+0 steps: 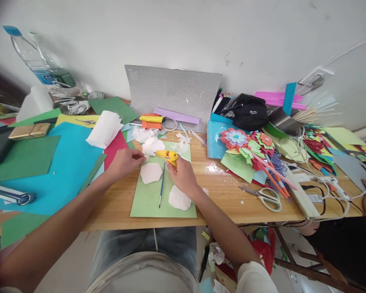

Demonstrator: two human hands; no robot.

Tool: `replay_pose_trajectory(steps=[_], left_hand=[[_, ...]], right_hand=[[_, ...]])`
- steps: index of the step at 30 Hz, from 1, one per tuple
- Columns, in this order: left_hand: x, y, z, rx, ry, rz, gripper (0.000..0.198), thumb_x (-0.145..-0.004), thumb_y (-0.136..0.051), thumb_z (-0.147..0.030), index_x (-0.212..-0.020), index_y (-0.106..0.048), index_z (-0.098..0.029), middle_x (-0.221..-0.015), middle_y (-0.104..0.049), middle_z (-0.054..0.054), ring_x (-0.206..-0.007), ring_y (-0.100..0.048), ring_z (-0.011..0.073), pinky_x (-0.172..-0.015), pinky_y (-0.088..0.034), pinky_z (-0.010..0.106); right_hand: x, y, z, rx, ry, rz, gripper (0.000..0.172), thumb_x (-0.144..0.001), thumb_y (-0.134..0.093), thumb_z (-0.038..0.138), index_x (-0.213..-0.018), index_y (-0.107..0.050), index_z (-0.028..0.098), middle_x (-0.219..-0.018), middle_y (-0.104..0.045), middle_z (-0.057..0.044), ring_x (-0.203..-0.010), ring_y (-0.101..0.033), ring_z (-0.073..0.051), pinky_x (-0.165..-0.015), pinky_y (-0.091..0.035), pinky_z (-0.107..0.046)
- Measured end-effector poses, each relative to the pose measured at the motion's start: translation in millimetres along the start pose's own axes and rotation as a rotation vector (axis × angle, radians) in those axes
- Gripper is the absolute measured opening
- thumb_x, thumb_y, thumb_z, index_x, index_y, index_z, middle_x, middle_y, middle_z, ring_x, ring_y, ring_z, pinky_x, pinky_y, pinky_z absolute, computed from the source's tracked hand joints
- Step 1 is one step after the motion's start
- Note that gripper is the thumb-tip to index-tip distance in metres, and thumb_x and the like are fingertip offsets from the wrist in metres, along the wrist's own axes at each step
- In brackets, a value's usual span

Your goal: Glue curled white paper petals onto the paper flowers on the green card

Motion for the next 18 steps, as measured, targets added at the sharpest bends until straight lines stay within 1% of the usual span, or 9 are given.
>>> replay_pose_trajectory(steps=[8,13,18], left_hand=[[-2.4,-7.9,5.0,0.01,-0.022,0.027,0.023,-0.079,-0.059,-0.038,-0.075,-0.075,-0.022,-0.082,-0.075,0.005,-0.076,-0.066,0.0237,-0.064,-0.047,0.03],[-2.4,-9.6,5.8,0.023,-0.031,0.038,0.023,-0.079,-0.06,-0.039,-0.076,-0.075,-0.023,-0.08,-0.075,0.005,-0.075,-0.066,0.0232,-0.063,-0.045,0.031],[-1.9,-9.3,5.1,0.021,-0.028,0.04,0.023,-0.08,-0.058,-0.039,-0.076,-0.074,-0.023,-0.08,-0.075,0.005,-0.075,-0.066,0.0233,-0.064,-0.044,0.031]], right_hand=[[-1.0,-7.3,0.6,0.071,0.034,0.002,0.021,-0.093,-0.049,0.037,-0.095,-0.061,0.019,-0.075,-0.066,-0.004,-0.062,-0.055,-0.017,-0.06,-0.037,-0.028],[-0.7,-10.1,0.5,0.081,0.062,-0.003,0.022,-0.093,-0.048,0.035,-0.1,-0.06,0.019,-0.085,-0.069,-0.006,-0.068,-0.059,-0.019,-0.064,-0.039,-0.028],[-1.3,-7.2,0.8,0.082,0.042,-0.02,0.023,-0.093,-0.049,0.038,-0.096,-0.06,0.019,-0.08,-0.068,-0.006,-0.065,-0.056,-0.019,-0.062,-0.037,-0.028]])
Point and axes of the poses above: each hand's wrist, its own x-axis away from the middle knuckle, its own y-axis out of the back of the hand, z = x × y, the point moved 8 cm from there along -x, towards the middle knuckle
